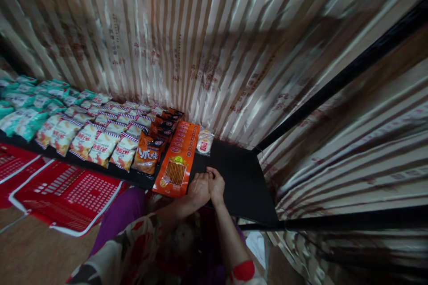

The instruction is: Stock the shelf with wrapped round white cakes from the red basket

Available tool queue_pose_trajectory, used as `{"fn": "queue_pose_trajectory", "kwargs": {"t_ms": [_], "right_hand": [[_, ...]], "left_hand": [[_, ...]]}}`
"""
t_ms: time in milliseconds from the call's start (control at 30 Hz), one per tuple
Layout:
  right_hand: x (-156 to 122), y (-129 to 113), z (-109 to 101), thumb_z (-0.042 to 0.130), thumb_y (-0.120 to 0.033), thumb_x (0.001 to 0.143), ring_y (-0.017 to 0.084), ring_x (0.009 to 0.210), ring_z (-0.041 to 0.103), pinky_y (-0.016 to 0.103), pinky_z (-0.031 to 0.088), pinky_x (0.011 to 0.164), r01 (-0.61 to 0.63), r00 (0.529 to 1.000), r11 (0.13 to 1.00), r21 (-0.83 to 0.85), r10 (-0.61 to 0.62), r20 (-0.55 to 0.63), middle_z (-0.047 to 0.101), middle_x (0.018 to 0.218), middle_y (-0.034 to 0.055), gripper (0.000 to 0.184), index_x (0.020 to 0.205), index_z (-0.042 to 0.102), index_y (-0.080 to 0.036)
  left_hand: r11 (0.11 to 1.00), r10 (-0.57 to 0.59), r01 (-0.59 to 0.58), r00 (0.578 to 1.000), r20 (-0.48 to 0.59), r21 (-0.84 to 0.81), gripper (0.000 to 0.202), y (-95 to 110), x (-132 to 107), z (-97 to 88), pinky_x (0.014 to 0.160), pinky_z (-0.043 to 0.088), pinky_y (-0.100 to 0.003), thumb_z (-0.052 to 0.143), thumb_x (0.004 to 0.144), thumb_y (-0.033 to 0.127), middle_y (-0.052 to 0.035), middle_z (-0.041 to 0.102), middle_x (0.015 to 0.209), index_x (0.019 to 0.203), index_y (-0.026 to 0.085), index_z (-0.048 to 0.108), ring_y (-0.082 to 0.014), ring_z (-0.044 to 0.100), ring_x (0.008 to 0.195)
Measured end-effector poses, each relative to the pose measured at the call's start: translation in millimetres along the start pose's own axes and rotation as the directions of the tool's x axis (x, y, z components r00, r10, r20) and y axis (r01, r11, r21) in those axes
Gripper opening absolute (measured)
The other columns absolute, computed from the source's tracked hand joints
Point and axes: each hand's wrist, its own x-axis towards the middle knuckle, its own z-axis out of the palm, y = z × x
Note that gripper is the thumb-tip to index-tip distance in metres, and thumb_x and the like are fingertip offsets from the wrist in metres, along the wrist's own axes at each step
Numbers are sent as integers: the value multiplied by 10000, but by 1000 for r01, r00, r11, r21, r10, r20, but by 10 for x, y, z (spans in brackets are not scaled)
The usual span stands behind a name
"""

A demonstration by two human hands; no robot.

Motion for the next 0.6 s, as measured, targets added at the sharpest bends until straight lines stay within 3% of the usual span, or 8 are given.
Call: {"fn": "queue_pose_trajectory", "kwargs": {"t_ms": [133, 300, 600], "right_hand": [[-162, 22, -24, 420, -315, 760, 186, 855, 647, 317, 487, 826, -8, 1000, 1000, 15, 7, 19, 699, 951, 80, 320, 899, 667, -167], [-395, -15, -73, 415, -316, 762, 186, 849, 647, 318, 486, 823, 8, 1000, 1000, 16, -9, 19, 702, 932, 79, 326, 892, 673, -166], [-758, -54, -101, 400, -299, 764, 176, 835, 632, 316, 479, 827, 51, 998, 999, -2, -51, 34, 695, 914, 75, 336, 890, 682, -166]], "left_hand": [[999, -29, 29, 1000, 10, -26, 382, 2, -154, 21, 951, 370, -329, 315, 856, 150, -123, 588, 1148, 1164, 70, 528, -234, 492, 1061], [1000, 16, -16, 1000, 16, -19, 359, -4, -341, 61, 940, 364, -344, 344, 849, 161, -123, 588, 1121, 1145, 74, 528, -235, 487, 1035], [992, 123, -120, 989, -81, 31, 289, -113, -640, 239, 895, 384, -363, 379, 869, 207, -103, 583, 1038, 1101, 120, 529, -223, 491, 951]]}}
